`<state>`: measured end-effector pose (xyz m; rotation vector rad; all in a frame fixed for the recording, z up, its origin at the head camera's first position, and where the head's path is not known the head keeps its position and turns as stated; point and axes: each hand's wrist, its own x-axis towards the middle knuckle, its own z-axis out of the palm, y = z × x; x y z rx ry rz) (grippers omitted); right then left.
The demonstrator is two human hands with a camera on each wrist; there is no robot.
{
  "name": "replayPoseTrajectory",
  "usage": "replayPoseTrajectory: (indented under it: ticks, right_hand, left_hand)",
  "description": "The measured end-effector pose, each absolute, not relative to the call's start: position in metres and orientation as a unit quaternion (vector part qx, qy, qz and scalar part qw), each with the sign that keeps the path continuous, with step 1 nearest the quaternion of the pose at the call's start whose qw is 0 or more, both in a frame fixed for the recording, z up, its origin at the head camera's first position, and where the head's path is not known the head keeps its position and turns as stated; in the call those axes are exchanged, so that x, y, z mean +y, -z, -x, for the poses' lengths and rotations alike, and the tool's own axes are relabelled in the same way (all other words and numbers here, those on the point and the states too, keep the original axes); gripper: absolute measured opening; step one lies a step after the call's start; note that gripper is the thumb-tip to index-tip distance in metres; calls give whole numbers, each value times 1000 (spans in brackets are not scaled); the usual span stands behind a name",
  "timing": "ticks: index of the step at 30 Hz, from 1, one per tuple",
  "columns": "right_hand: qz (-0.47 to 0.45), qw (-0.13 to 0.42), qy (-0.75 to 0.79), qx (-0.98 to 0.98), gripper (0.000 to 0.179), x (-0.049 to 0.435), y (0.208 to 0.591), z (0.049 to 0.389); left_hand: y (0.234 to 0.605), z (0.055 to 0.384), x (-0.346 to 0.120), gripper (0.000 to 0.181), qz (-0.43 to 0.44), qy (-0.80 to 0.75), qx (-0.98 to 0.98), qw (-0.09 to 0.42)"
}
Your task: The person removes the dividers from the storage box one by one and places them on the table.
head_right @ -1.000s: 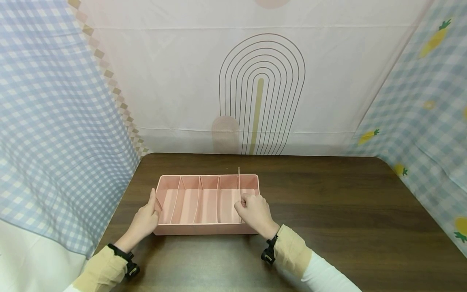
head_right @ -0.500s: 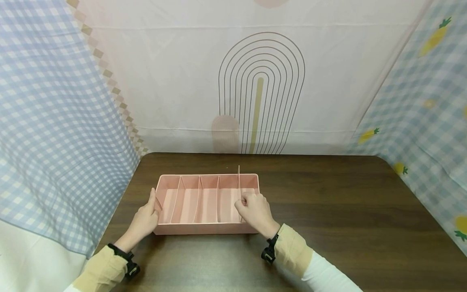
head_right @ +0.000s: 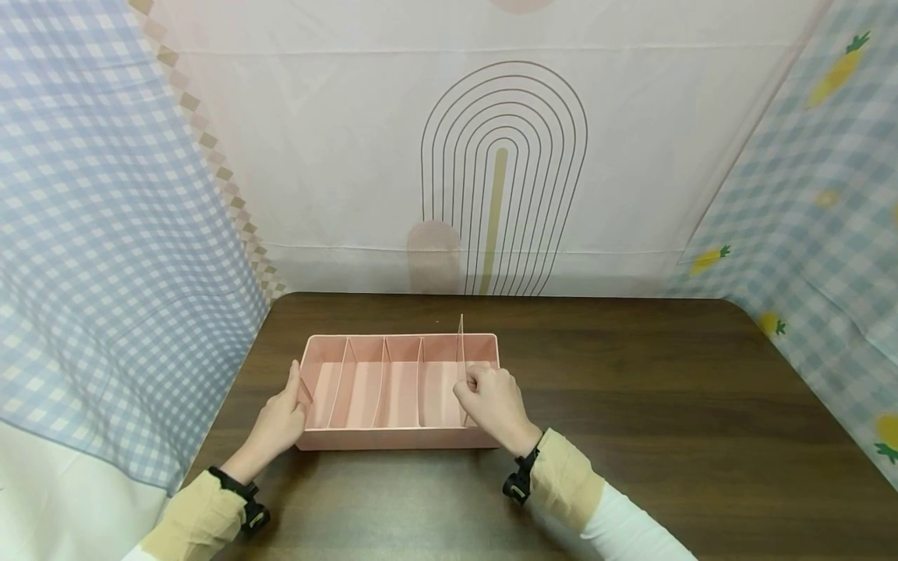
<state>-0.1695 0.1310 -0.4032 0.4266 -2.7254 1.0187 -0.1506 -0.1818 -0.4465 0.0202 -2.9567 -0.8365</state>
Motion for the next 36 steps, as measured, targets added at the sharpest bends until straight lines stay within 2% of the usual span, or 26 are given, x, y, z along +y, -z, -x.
replayPoseTrajectory:
  ticks: [6, 18, 30, 36]
  right_hand:
    - [-144, 109, -347, -920, 31, 132, 399, 170]
    - [-132, 91, -360, -919, 31, 136, 396, 168]
    - [-148, 142, -363, -909, 29, 139, 397, 167]
    - [-150, 145, -374, -904, 30, 141, 396, 167]
  left_hand:
    - [446, 151, -181, 56, -8, 275, -961, 35]
    - [446, 150, -181, 57, -12, 270, -962, 34]
    - [445, 149, -181, 57, -9, 273, -961, 35]
    - [446, 150, -181, 57, -8, 273, -961, 37]
